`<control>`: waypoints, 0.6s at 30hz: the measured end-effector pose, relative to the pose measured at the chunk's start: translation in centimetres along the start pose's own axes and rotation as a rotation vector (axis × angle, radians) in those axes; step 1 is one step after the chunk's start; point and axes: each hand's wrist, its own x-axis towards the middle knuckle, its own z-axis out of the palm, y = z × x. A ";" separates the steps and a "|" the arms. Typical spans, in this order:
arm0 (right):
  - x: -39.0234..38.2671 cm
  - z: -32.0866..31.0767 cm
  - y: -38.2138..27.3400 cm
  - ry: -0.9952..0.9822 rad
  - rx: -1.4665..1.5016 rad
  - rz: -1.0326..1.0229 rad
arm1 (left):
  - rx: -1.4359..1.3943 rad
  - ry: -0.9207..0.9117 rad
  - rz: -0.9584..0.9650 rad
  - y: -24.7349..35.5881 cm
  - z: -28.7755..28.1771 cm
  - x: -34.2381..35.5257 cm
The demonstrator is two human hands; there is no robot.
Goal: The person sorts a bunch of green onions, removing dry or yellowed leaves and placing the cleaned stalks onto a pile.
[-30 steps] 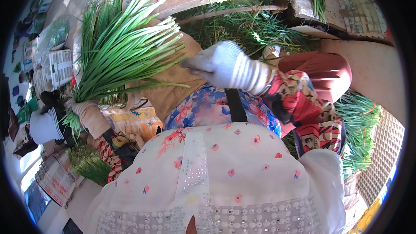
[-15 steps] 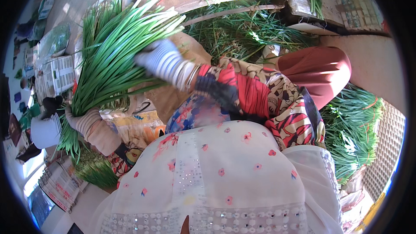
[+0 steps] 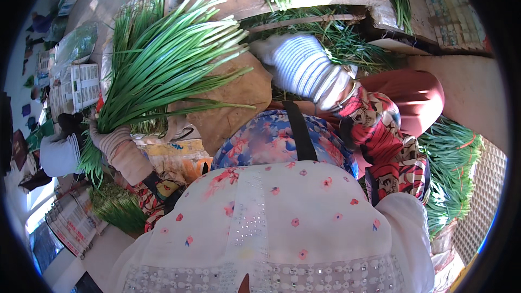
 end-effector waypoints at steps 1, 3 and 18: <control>0.2 3.1 -0.2 0.278 0.577 -0.270 | -0.008 -0.002 0.005 0.0 0.5 -0.5; 2.2 2.2 -4.8 0.521 0.372 -0.278 | -0.090 -0.134 -0.126 -0.8 1.6 -2.4; 3.4 -15.8 -8.6 0.346 1.108 0.435 | -0.058 -0.044 -0.106 -2.2 0.7 -0.2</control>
